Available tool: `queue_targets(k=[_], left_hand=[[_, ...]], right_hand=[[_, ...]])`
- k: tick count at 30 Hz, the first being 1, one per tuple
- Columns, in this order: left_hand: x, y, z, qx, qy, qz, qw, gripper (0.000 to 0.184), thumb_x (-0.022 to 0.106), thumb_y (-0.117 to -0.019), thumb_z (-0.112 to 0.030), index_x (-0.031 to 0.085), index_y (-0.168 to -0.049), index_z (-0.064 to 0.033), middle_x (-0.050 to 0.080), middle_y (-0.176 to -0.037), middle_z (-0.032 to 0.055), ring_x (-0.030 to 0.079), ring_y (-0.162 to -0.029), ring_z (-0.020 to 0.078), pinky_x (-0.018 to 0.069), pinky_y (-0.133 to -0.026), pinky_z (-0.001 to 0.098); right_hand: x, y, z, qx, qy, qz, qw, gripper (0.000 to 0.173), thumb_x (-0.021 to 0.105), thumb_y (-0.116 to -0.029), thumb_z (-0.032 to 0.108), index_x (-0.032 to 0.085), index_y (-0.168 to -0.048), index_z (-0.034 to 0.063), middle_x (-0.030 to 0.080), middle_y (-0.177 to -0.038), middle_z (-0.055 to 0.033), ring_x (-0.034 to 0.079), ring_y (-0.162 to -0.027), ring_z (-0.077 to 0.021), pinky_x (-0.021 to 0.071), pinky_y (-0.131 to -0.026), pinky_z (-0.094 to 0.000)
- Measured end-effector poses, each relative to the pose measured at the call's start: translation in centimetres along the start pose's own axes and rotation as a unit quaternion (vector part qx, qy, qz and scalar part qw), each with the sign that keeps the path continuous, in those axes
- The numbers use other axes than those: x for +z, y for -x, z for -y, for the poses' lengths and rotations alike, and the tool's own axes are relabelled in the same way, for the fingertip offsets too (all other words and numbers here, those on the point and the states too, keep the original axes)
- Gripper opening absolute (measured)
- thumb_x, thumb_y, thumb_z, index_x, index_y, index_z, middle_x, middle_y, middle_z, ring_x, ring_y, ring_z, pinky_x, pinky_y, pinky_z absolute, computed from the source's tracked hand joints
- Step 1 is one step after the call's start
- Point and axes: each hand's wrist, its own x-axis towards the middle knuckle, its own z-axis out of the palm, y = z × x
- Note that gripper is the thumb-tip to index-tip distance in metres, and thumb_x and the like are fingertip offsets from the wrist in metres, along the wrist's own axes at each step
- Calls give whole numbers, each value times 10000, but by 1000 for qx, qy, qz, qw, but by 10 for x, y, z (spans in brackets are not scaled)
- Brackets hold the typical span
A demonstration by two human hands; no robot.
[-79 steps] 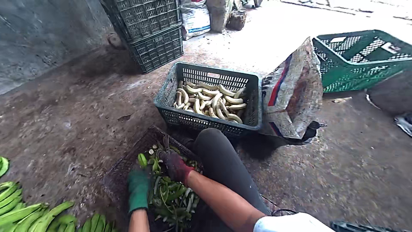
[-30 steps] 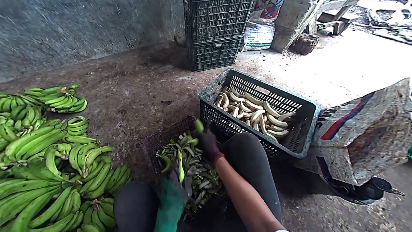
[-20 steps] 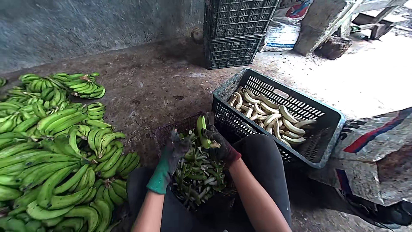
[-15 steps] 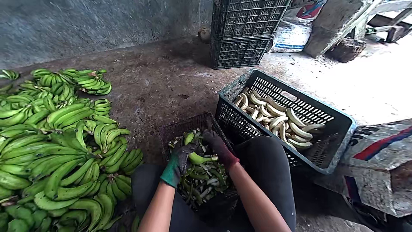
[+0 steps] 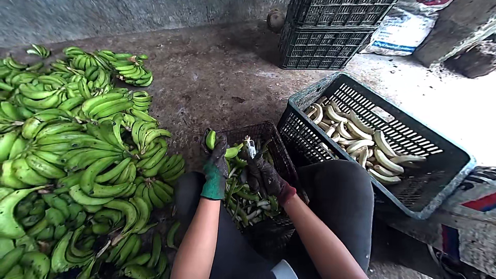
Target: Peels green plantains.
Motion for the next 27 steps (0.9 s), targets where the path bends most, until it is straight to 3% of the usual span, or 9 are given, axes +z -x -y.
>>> queue_targets(k=[2,4,7,11,12,14,17,21,27], left_hand=[[2,6,-1,-5,-25,26,999,594,698,-910,-78,476,-1461,-92,660,-1172,80,654,-950,118,563,-817,296],[5,12,-5,-14,-64,41,997,577,741,-891,-113,516,-1422,-93,677,-1085,80,651,-873,120,559,-765,300],[3,15,2,59,-142,105,983,568,758,-870,-161,544,-1380,-29,683,-1118,103,667,-930,133,566,-827,315],[0,13,16,386,-284,178,859,414,760,-809,-139,711,-1206,-29,708,-1077,200,684,-988,313,547,-891,487],[1,14,11,363,-285,171,871,413,768,-815,-147,718,-1213,-46,713,-1075,190,687,-984,301,550,-890,481],[3,12,-5,134,-237,134,953,479,750,-904,-211,611,-1325,-32,690,-1145,159,679,-988,227,562,-875,418],[-8,-7,-10,-111,-47,76,990,463,610,-1010,-316,497,-1436,-173,641,-1164,60,614,-924,137,529,-768,329],[-15,-20,-9,-178,113,89,973,284,496,-1065,-296,562,-1324,-200,631,-875,26,600,-638,117,540,-549,278],[-26,-11,1,-123,146,130,973,349,549,-1010,-506,586,-1302,-320,640,-929,-30,607,-700,79,532,-579,251]], right_hand=[[7,-4,-5,10,-12,-26,1000,519,238,-1098,460,581,-987,87,704,-741,-29,573,-458,-58,487,-434,-182],[10,-9,-7,24,-12,-71,997,573,148,-1108,385,547,-828,85,649,-634,-16,556,-431,-70,478,-416,-192],[6,-15,-10,28,-16,-116,993,533,159,-1105,366,520,-822,94,611,-580,-11,542,-409,-78,472,-399,-200],[-1,-18,-19,75,-36,-199,976,483,218,-1130,376,538,-901,95,539,-558,7,483,-408,-73,428,-387,-213],[-3,-16,-21,97,-37,-197,975,503,192,-1128,405,527,-913,99,538,-575,5,482,-419,-75,428,-393,-215],[-1,-10,-15,128,-16,-170,977,530,145,-1119,461,506,-980,100,596,-649,-12,520,-448,-77,458,-409,-209],[20,-2,2,122,106,-243,956,298,381,-1113,290,455,-1284,58,609,-807,-43,572,-560,-117,517,-503,-271],[30,10,1,-20,153,-241,958,401,485,-1053,210,492,-1382,-19,708,-1007,-102,726,-804,-195,639,-721,-361],[55,29,-6,-163,295,-182,924,479,466,-1081,394,559,-1222,-55,748,-928,-25,716,-656,-115,630,-564,-292]])
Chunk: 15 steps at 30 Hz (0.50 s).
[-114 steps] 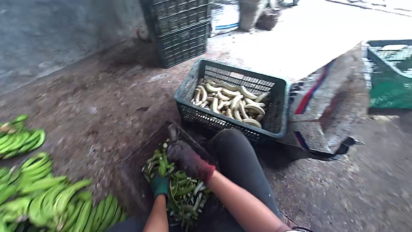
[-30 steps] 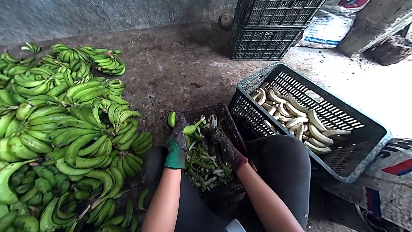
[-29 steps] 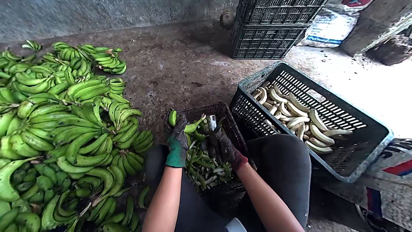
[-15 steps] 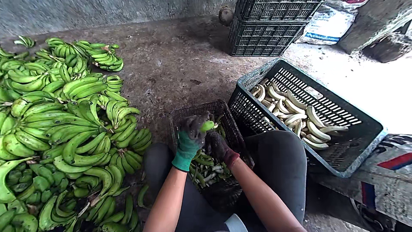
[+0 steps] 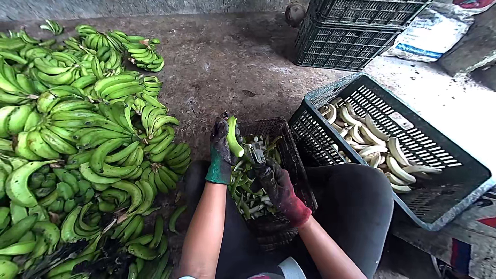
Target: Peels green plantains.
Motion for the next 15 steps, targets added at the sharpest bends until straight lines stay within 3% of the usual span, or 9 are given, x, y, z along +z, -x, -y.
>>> queue_targets(k=[3,8,15], left_hand=[[4,9,-6,-4,-17,-16,1000,405,553,-990,-564,585,-1318,-328,641,-931,-45,600,-695,59,521,-573,227],[2,8,-7,-25,-20,-33,999,416,520,-998,-587,581,-1305,-314,640,-914,-26,607,-685,77,531,-569,244],[2,9,-8,-58,-25,-53,997,373,506,-1029,-519,582,-1309,-283,649,-920,-2,609,-684,100,525,-560,255]], right_hand=[[9,3,1,-50,48,-9,998,522,443,-1083,423,570,-1186,-72,742,-897,-29,701,-653,-81,615,-562,-274],[11,2,4,-25,49,-17,998,436,450,-1084,342,551,-1191,-69,730,-894,-21,689,-649,-76,608,-555,-265],[9,-2,3,67,-132,-30,989,331,529,-1053,235,526,-1269,-16,711,-946,-53,711,-746,-155,632,-657,-324]])
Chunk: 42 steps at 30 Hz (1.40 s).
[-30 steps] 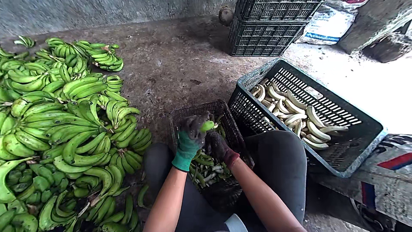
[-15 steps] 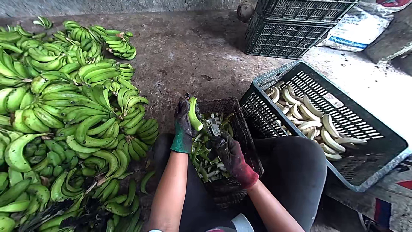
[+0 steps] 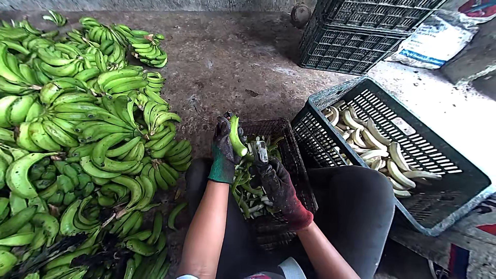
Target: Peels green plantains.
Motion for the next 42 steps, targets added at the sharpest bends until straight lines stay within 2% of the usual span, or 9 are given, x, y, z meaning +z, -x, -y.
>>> queue_targets(k=[4,7,12,18,21,25,28,33,42], left_hand=[[-5,4,-4,-1,-46,20,999,308,495,-1048,-445,603,-1278,-270,603,-806,-19,536,-570,63,462,-485,212],[-9,14,-8,8,-115,51,992,282,473,-1075,-292,615,-1294,-185,646,-925,-16,577,-705,47,494,-610,213],[-4,14,-1,-27,-168,71,983,334,497,-1069,-284,600,-1351,-137,662,-1137,47,607,-915,101,517,-776,281],[7,3,6,-66,-235,-33,969,335,417,-1105,-297,599,-1167,-24,514,-773,55,453,-568,119,427,-516,279],[1,6,4,-56,-182,-21,981,315,443,-1095,-286,597,-1206,-35,573,-837,74,523,-628,133,474,-549,288],[-6,-1,7,-27,-127,0,992,303,463,-1084,-313,605,-1242,-96,603,-846,28,540,-637,89,480,-552,251],[0,4,1,-16,-149,35,988,318,431,-1090,-348,597,-1264,-140,609,-852,-6,545,-644,51,484,-560,221],[-3,5,10,-75,-118,91,986,276,418,-1095,-206,584,-1208,-18,616,-880,67,598,-720,118,538,-650,277],[4,-2,3,-3,-175,24,984,289,451,-1085,-196,559,-1311,-50,616,-991,56,569,-800,88,505,-692,264]], right_hand=[[-16,-9,0,-70,254,33,964,383,545,-987,203,666,-1305,28,676,-1226,-83,624,-1122,-117,510,-990,-314],[-24,-21,-3,-130,416,58,898,372,531,-944,139,755,-1236,194,720,-1165,-110,656,-1107,-278,495,-965,-541],[-19,-48,-9,-43,493,30,869,191,621,-959,166,792,-1039,148,689,-1173,-167,619,-1129,-371,432,-976,-619],[-3,-77,-25,60,575,-140,804,371,658,-950,161,689,-1318,198,551,-1418,-237,503,-1306,-462,367,-1057,-665],[-23,-82,-25,42,467,-204,859,306,651,-981,188,707,-1276,135,644,-1278,-211,610,-1171,-407,479,-962,-625],[-35,-46,-12,1,204,10,979,294,584,-989,110,663,-1252,4,692,-1104,-74,652,-947,-96,560,-852,-301],[-25,-28,-13,-43,203,77,975,284,586,-962,132,716,-1183,11,694,-1138,-29,624,-1049,-35,520,-956,-247],[-21,-65,-9,-81,531,-150,830,255,689,-920,135,781,-1153,179,609,-1327,-260,531,-1253,-500,351,-1012,-728],[-15,-23,-15,-103,240,-29,965,292,575,-951,102,733,-1182,18,691,-1141,-114,620,-1075,-134,513,-967,-318]])
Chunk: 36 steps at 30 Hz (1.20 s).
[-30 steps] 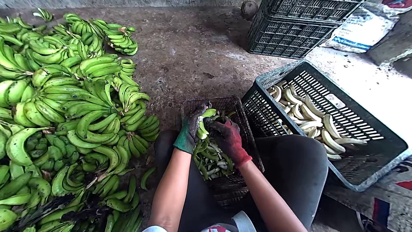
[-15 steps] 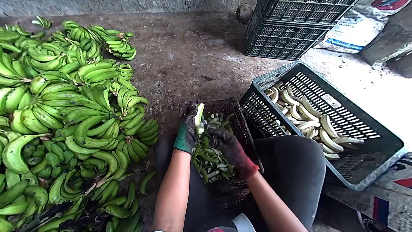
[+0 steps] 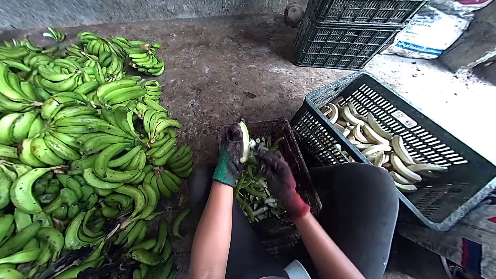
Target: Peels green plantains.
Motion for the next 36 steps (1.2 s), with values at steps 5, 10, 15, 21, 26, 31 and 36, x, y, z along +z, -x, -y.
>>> queue_targets(k=[5,10,15,21,26,31,36], left_hand=[[0,11,5,-13,47,98,994,239,434,-1082,-169,606,-1162,-25,632,-866,40,603,-731,83,532,-659,241],[1,13,10,-50,15,94,994,324,358,-1106,-172,521,-1331,-6,622,-1091,101,607,-924,122,538,-806,290],[21,-9,7,88,21,-103,990,500,503,-1063,-298,400,-1538,-182,551,-1411,96,561,-1184,191,496,-961,402],[29,5,7,59,-52,-158,984,397,458,-1085,-203,462,-1445,-35,588,-1291,176,584,-1108,222,503,-946,391],[7,2,-3,-2,-83,5,997,431,494,-1071,-319,501,-1437,-93,605,-1282,129,578,-1102,192,493,-936,383],[-9,-2,-6,-34,-132,134,982,291,491,-1063,-132,555,-1306,14,628,-1085,97,593,-912,91,516,-816,255],[-10,-1,2,-7,-124,280,952,223,466,-1038,-56,578,-1219,10,633,-1025,25,604,-928,37,518,-850,210]], right_hand=[[-13,-26,-18,-8,244,-54,968,236,646,-919,83,785,-1106,120,669,-1192,-202,623,-1134,-376,493,-957,-595],[-33,-66,2,-22,251,-105,962,290,613,-960,54,725,-1224,99,610,-1291,-235,607,-1146,-417,492,-888,-639],[10,-12,-17,-1,67,-63,996,279,578,-939,123,738,-1141,16,680,-1133,-169,624,-1107,-259,520,-969,-441],[29,-9,-21,3,41,-80,996,246,550,-948,113,737,-1061,-2,682,-1084,-146,617,-1078,-223,500,-964,-405],[-15,-42,-25,42,147,18,988,271,575,-992,151,729,-1193,55,696,-1201,-120,607,-1173,-258,473,-1022,-475],[-38,-56,-12,37,174,66,982,267,574,-1001,73,717,-1226,65,667,-1256,-145,614,-1179,-273,496,-994,-483],[-43,-58,-23,66,164,90,980,280,535,-1033,84,710,-1252,93,677,-1259,-112,632,-1157,-243,501,-996,-465]])
